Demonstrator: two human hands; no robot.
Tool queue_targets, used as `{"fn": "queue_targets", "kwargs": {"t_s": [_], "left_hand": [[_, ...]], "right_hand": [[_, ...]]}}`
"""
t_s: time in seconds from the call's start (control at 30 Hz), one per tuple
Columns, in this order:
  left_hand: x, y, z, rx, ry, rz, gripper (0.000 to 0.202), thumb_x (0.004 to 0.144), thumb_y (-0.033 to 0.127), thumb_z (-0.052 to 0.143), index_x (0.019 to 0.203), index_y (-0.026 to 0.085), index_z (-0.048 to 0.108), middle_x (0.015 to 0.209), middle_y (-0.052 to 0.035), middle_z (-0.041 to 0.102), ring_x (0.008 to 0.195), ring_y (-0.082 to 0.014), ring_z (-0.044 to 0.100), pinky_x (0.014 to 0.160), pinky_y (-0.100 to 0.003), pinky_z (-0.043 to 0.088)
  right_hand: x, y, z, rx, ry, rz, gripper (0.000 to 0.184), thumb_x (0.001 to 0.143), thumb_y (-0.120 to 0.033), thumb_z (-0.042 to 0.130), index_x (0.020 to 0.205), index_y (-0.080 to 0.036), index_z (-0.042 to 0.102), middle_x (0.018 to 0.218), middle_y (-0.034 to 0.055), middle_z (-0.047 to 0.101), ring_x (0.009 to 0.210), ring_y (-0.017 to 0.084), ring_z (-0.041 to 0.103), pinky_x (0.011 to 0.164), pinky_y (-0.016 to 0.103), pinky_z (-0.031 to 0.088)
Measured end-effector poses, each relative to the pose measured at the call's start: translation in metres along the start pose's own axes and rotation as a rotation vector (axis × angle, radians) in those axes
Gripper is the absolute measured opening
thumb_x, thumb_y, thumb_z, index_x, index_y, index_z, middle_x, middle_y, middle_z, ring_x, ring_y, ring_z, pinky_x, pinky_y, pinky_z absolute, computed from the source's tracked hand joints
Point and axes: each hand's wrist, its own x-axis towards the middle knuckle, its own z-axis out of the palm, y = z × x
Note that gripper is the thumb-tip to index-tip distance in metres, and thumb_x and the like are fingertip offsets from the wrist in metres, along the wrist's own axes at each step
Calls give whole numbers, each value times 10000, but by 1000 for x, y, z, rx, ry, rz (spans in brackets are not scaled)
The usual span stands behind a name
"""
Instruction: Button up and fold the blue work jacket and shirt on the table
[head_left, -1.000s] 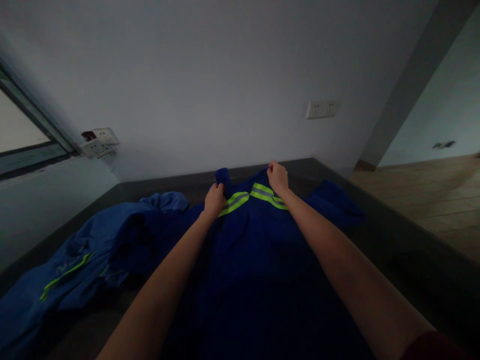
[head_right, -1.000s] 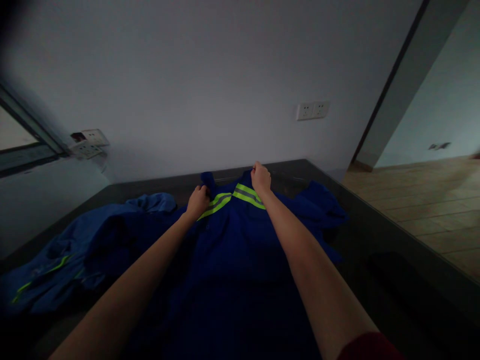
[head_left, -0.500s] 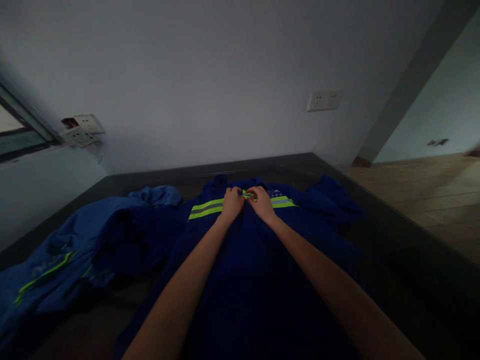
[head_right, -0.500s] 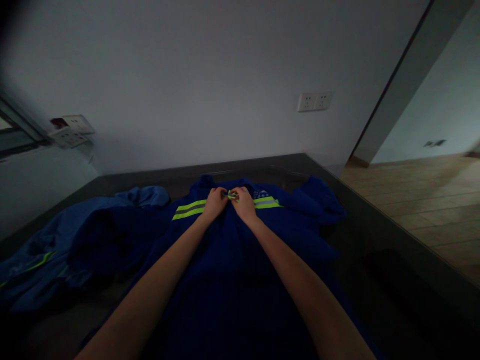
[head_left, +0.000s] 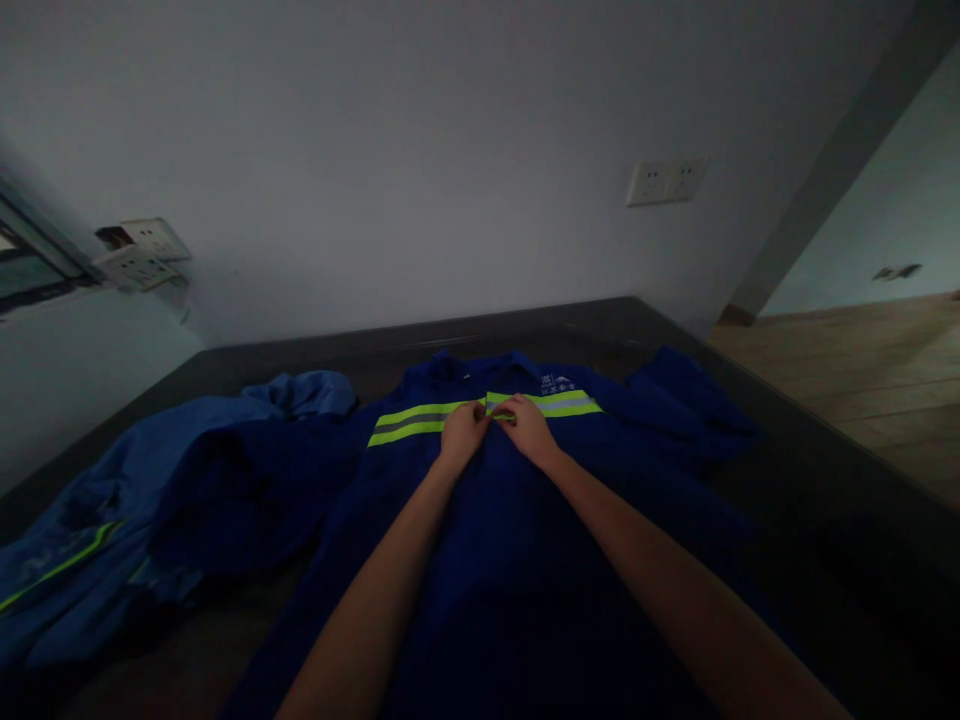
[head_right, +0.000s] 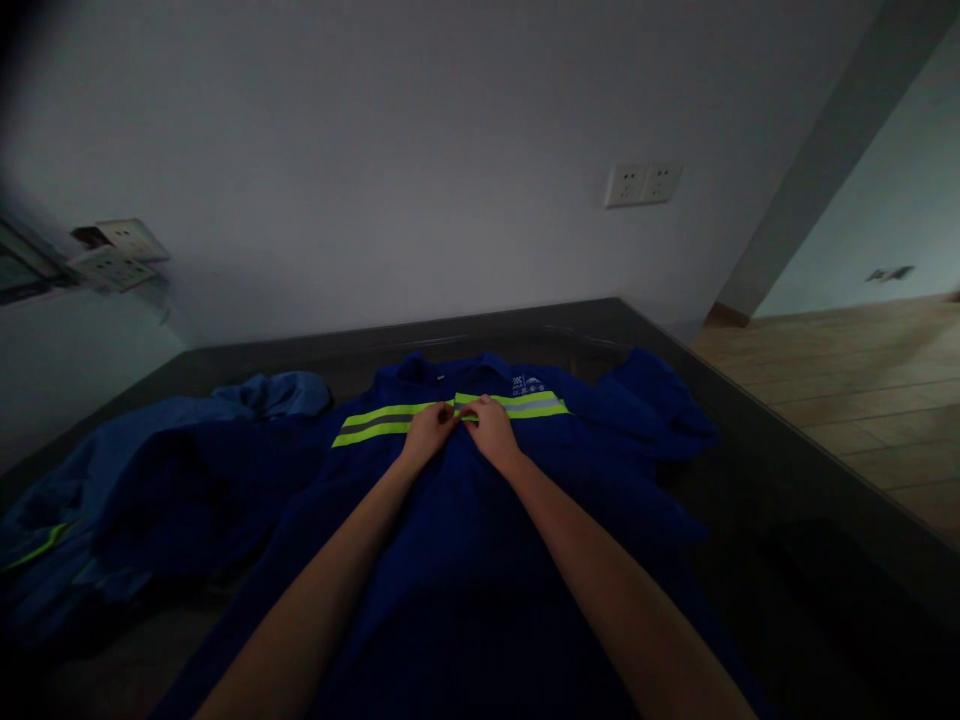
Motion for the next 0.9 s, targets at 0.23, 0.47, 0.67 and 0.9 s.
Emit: {"fn": "queue_targets", "kwargs": {"t_s": [0.23,0.47,0.67,0.9], "left_hand": [[0,-1,-1,-189,78,-2,94,807,214,588,859,145,625,824,-39,685,771,-158,635,704,-248,474],[2,0,-3,-359,84,-35,93,788,215,615,843,142,630,810,-42,708,768,-159,670,690,-237,507],[1,1,-4,-396,91,-75,102,782,211,624,842,131,641,800,-57,715,749,-167,676,667,-241,508],[-1,4,-5,-395,100,-71,79,779,191,621,822,130,648,808,-60,717,748,-167,674,680,-252,512]], "right_hand": [[-6,-7,-5,16,68,-67,134,834,-186,575,960,-186,620,998,72,621,983,209,555,866,340,441],[-9,-14,-9,-231,15,-128,144,882,-244,542,978,-186,633,1008,75,634,973,218,552,865,337,434],[-11,-23,-15,-404,-83,-159,227,930,-239,448,1009,-171,650,1044,104,634,1006,230,546,865,334,439],[-12,-25,-15,-451,-112,-184,244,923,-201,435,1054,-157,636,1084,118,628,1051,236,536,874,339,446]]}}
